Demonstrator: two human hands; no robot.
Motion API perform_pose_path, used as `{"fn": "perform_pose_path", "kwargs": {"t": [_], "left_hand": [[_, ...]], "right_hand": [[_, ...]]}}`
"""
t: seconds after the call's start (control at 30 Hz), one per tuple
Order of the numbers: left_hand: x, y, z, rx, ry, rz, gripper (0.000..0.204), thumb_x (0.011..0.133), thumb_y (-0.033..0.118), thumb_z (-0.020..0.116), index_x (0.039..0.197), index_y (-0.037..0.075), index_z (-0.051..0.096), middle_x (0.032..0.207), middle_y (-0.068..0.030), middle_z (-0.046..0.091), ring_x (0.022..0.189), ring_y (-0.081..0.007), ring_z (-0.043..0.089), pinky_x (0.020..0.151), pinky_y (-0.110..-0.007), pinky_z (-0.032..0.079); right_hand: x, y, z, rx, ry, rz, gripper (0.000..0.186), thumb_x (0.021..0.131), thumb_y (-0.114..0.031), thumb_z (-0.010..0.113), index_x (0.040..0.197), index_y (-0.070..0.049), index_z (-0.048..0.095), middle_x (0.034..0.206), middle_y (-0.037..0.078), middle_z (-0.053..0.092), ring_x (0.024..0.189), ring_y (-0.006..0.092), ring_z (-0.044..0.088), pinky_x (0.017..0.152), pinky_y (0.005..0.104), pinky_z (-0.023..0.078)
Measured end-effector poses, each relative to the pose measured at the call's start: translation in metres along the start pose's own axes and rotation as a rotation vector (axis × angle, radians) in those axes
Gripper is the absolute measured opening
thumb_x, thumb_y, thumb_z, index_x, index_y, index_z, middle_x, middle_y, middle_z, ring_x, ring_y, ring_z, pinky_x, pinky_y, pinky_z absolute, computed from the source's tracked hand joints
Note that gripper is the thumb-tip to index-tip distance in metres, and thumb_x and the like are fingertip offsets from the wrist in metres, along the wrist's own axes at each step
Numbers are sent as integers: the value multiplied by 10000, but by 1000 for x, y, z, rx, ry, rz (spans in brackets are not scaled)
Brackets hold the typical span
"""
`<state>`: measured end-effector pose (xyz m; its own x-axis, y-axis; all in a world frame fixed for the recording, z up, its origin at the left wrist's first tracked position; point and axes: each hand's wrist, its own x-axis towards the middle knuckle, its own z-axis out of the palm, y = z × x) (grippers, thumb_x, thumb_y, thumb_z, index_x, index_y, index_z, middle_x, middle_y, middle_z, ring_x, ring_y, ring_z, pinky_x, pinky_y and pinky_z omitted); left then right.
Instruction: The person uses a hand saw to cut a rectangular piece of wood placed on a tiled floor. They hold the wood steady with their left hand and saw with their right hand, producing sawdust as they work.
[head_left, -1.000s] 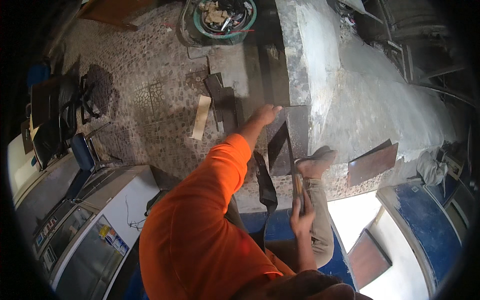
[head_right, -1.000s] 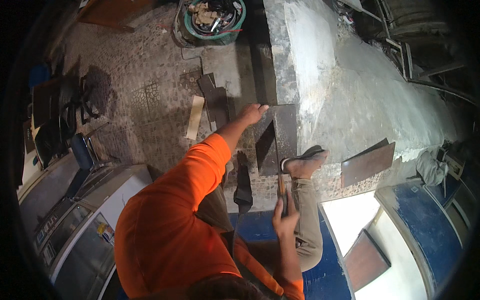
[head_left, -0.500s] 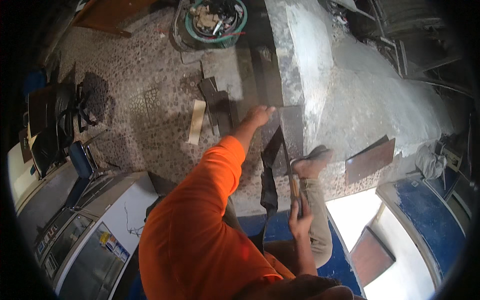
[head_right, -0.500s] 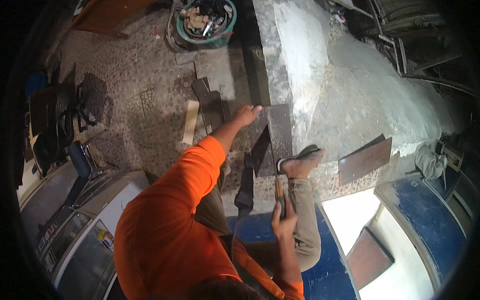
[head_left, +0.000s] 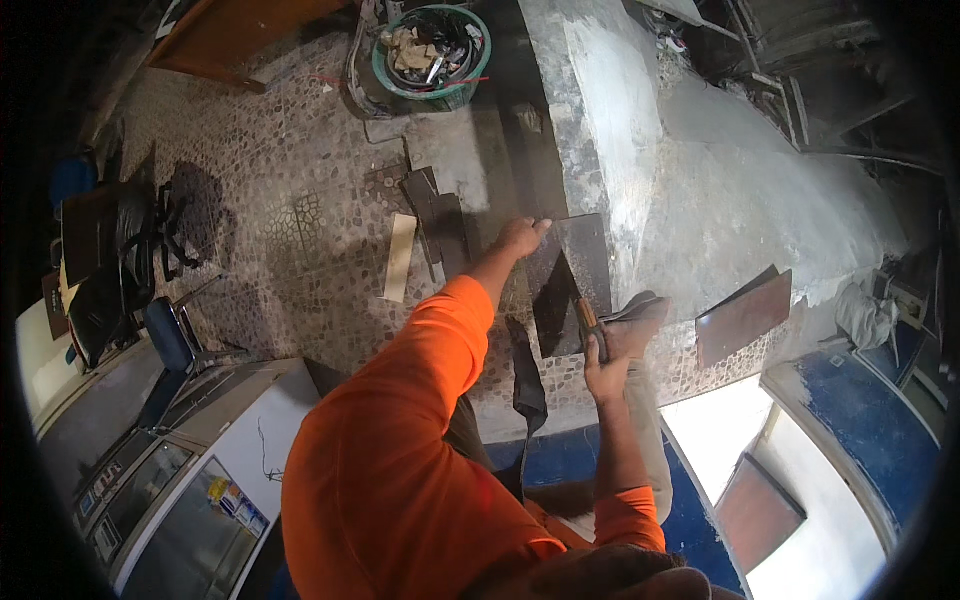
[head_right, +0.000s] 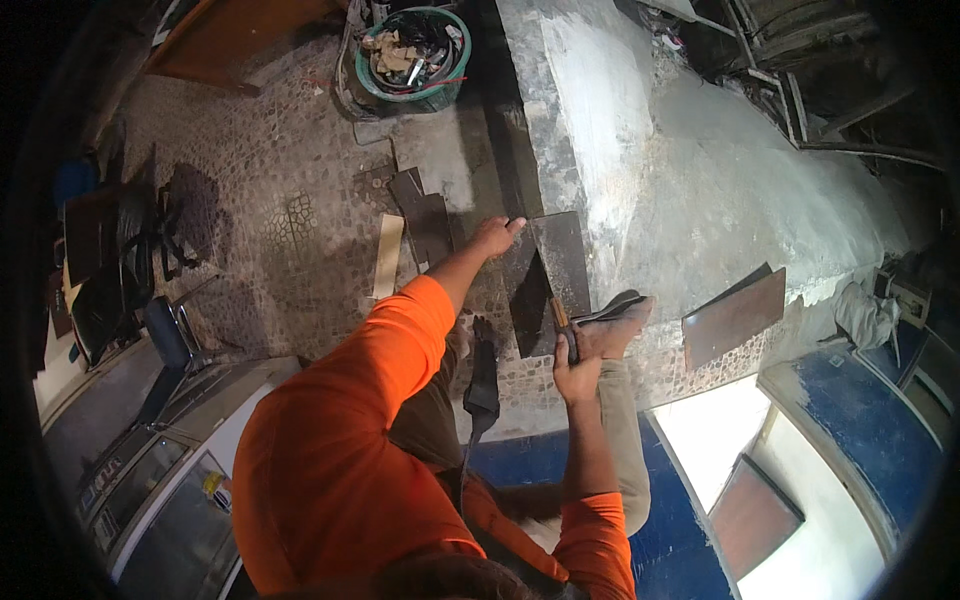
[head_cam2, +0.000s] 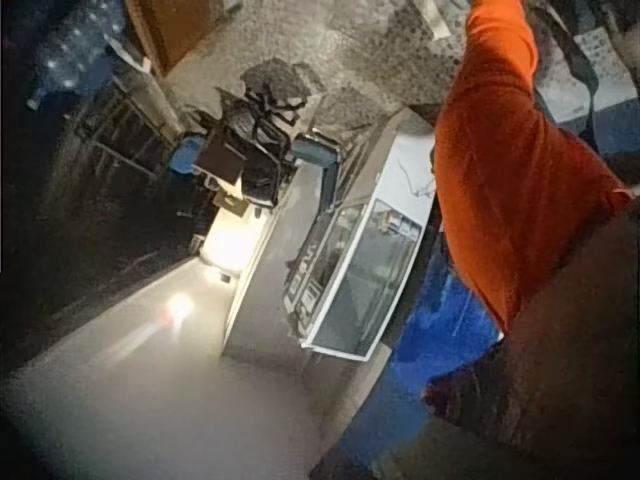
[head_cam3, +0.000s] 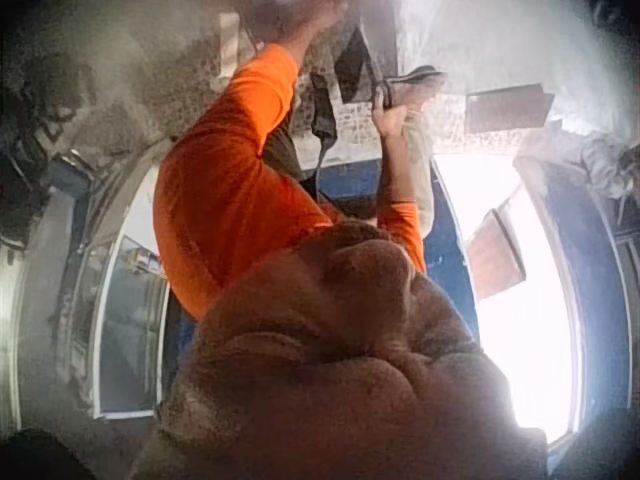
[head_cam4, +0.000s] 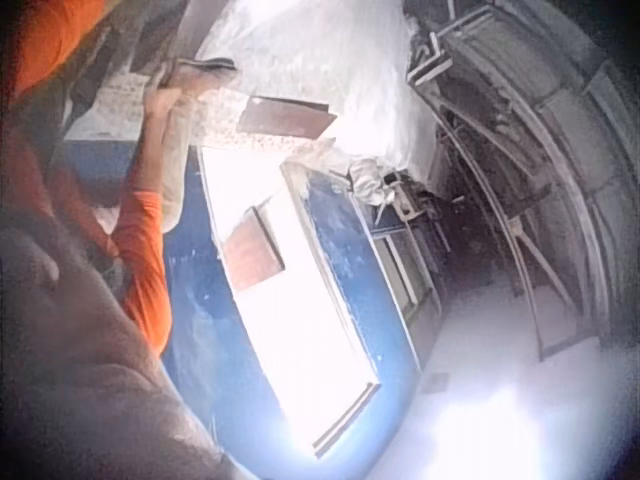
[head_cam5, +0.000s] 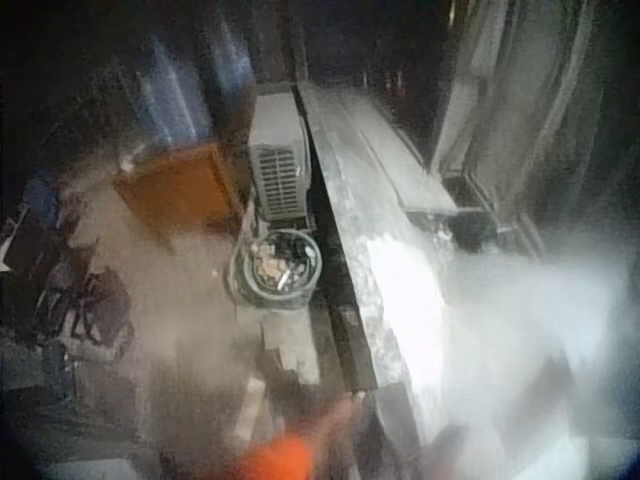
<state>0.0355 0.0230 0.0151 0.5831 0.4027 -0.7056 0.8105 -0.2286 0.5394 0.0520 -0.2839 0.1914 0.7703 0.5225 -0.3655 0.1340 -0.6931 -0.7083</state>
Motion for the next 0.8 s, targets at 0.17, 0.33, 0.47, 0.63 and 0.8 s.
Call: {"fn": "perform_pose_path", "kwargs": {"t": [0.17, 0.33, 0.47, 0.63, 0.8], "left_hand": [[1, -14, 1, -11, -57, 25, 862, 989, 701, 458, 1387, -54, 581, 1428, -270, 571, 1350, -421, 524, 1129, -466, 415], [5, -16, -7, -38, 41, 19, 891, 969, 720, 488, 1415, -47, 560, 1462, -265, 547, 1361, -411, 517, 1142, -460, 407], [7, -18, -23, 8, 51, -14, 787, 1000, 635, 507, 1427, -23, 558, 1461, -256, 551, 1382, -389, 506, 1151, -447, 402], [-2, -8, -7, -34, 63, -35, 789, 997, 633, 511, 1414, -35, 566, 1441, -256, 568, 1362, -390, 523, 1144, -445, 410], [1, 8, -1, -73, 49, 9, 792, 988, 631, 532, 1397, -45, 576, 1434, -255, 574, 1350, -394, 532, 1135, -444, 419]], "right_hand": [[-18, -18, 15, -7, 28, -75, 506, 941, -221, 727, 1365, 27, 608, 1041, 258, 739, 963, 311, 757, 823, 359, 576], [-13, -35, 17, 2, 36, -78, 549, 935, -270, 750, 1399, -19, 598, 980, 261, 744, 904, 323, 770, 773, 376, 588], [-6, -49, 28, 53, 12, -47, 538, 954, -276, 736, 1409, -24, 594, 1045, 247, 752, 971, 264, 760, 816, 355, 580], [-11, -41, 16, 44, 17, 26, 535, 954, -264, 742, 1403, -12, 599, 1093, 236, 750, 995, 240, 748, 837, 343, 574], [-15, -23, 13, 57, 41, 42, 541, 956, -264, 732, 1403, 8, 594, 1078, 241, 746, 993, 235, 738, 859, 334, 565]]}}
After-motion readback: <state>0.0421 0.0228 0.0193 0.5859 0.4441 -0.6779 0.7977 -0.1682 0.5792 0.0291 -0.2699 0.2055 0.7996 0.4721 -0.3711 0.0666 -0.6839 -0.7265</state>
